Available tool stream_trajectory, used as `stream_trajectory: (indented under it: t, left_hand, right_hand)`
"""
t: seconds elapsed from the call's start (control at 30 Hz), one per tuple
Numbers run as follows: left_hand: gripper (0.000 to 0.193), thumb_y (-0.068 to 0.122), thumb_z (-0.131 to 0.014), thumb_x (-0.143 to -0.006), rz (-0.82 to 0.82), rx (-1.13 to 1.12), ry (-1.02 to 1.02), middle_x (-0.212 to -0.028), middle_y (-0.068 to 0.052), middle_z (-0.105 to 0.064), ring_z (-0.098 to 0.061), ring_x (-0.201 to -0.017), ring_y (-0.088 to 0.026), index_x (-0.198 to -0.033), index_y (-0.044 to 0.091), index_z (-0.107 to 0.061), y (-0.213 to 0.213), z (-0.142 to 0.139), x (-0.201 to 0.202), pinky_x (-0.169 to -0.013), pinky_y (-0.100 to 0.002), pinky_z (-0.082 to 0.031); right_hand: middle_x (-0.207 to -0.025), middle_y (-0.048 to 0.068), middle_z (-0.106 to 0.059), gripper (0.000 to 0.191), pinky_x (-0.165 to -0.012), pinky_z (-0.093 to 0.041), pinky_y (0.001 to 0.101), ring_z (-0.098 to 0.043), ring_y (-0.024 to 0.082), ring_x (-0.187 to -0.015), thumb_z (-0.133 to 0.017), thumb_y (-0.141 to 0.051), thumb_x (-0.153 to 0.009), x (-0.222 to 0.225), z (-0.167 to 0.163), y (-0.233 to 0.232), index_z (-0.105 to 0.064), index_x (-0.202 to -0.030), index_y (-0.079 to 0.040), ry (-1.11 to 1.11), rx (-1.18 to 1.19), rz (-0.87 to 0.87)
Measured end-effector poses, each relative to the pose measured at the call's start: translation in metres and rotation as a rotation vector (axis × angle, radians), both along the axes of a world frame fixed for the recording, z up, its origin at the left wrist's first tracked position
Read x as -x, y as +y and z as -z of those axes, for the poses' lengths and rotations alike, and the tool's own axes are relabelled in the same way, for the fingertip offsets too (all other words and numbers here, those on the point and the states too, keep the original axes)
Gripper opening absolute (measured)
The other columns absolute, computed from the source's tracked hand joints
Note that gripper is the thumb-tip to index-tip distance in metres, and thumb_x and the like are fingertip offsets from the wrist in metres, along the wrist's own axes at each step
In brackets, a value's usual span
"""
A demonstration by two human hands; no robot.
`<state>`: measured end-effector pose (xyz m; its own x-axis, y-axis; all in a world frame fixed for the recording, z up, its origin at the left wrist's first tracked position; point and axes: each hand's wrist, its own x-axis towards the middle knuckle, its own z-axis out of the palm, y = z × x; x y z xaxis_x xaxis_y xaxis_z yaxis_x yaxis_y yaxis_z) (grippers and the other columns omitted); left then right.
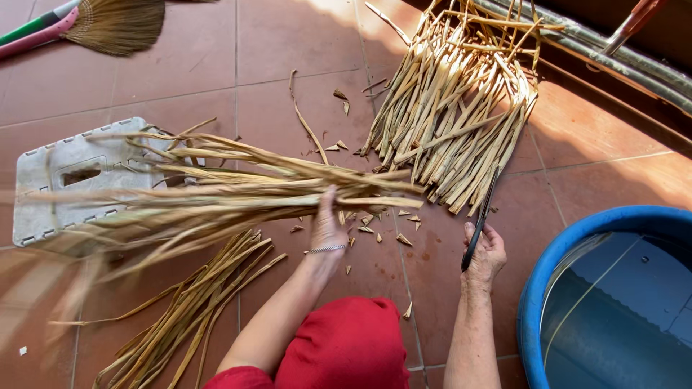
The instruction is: The person soaks a bundle of dried plant strips in a blue basin of water, then uses shears to trim the ends of the strips on the tiled floor. The trimmed pieces are set aside while the person continues cutting additional strips from the pile.
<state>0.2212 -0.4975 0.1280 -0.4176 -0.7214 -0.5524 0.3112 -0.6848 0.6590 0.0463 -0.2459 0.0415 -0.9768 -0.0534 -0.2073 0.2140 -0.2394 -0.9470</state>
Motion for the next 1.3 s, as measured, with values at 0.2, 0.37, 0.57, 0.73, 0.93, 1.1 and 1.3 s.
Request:
stream_trajectory:
  t: [0.2, 0.37, 0.57, 0.73, 0.93, 1.1, 1.3]
  left_hand:
    - [0.100, 0.081, -0.061, -0.070, 0.961, -0.014, -0.498, -0.134, -0.015, -0.064, -0.069, -0.115, -0.030, -0.145, 0.016, -0.047, -0.018, 0.074, 0.026, -0.101, -0.067, -0.037]
    - [0.075, 0.062, -0.075, -0.075, 1.389, 0.393, -0.476, -0.106, -0.015, -0.076, -0.076, -0.091, -0.031, -0.124, 0.006, -0.071, -0.056, 0.070, 0.015, -0.080, -0.055, -0.061]
    - [0.031, 0.035, -0.070, -0.087, 1.371, 1.351, -0.867, -0.103, -0.011, -0.077, -0.073, -0.099, -0.027, -0.108, 0.014, -0.080, -0.120, 0.040, 0.063, -0.091, -0.042, -0.057]
    - [0.027, 0.032, -0.067, -0.091, 1.565, 1.864, -0.701, -0.113, -0.012, -0.070, -0.061, -0.113, -0.034, -0.110, 0.013, -0.073, -0.073, 0.055, 0.113, -0.095, -0.047, -0.052]
    - [0.031, 0.030, -0.071, -0.084, 1.634, 2.170, -0.654, -0.118, -0.010, -0.062, -0.047, -0.120, -0.028, -0.110, 0.013, -0.071, 0.001, 0.103, 0.133, -0.094, -0.049, -0.042]
    - [0.016, 0.019, -0.066, -0.090, 1.454, 2.203, -0.707, -0.114, -0.011, -0.064, -0.049, -0.116, -0.027, -0.103, 0.014, -0.075, 0.018, 0.114, 0.132, -0.097, -0.047, -0.039]
    - [0.016, 0.023, -0.067, -0.100, 1.244, 1.267, -0.471, -0.093, -0.007, -0.069, -0.058, -0.089, -0.019, -0.102, 0.010, -0.075, 0.019, 0.098, 0.134, -0.080, -0.035, -0.049]
  right_hand:
    - [-0.080, 0.002, -0.065, 0.056, -0.052, -0.040, 0.0164, -0.055, 0.004, -0.061, -0.090, -0.014, -0.082, 0.001, -0.010, 0.017, -0.061, -0.127, 0.003, 0.026, -0.018, 0.014]
    - [-0.078, -0.001, -0.060, 0.048, -0.045, -0.038, 0.0199, -0.050, 0.005, -0.054, -0.084, -0.014, -0.085, -0.006, -0.032, 0.007, -0.054, -0.121, -0.002, 0.069, -0.018, -0.029]
    - [-0.074, -0.004, -0.047, 0.040, -0.048, -0.037, 0.0199, -0.046, 0.004, -0.060, -0.070, -0.031, -0.101, -0.024, -0.044, -0.020, -0.058, -0.123, 0.000, 0.126, 0.014, -0.205]
    - [-0.075, -0.004, -0.046, 0.046, -0.050, -0.039, 0.0206, -0.047, 0.005, -0.063, -0.061, -0.041, -0.105, -0.038, -0.031, -0.029, -0.057, -0.124, 0.000, 0.116, 0.015, -0.214]
    - [-0.084, 0.001, -0.059, 0.056, -0.060, -0.049, 0.0205, -0.055, 0.006, -0.070, -0.060, -0.045, -0.102, -0.047, -0.007, -0.011, -0.048, -0.132, 0.001, 0.146, -0.174, -0.233]
    - [-0.080, 0.002, -0.060, 0.057, -0.051, -0.044, 0.0202, -0.051, 0.004, -0.062, -0.056, -0.049, -0.100, -0.065, 0.000, 0.000, -0.051, -0.132, -0.001, 0.052, -0.330, -0.244]
    - [-0.075, -0.002, -0.053, 0.073, -0.045, -0.039, 0.0207, -0.043, 0.003, -0.056, -0.046, -0.059, -0.098, -0.088, -0.019, -0.006, -0.048, -0.146, -0.005, -0.094, -0.171, -0.345]
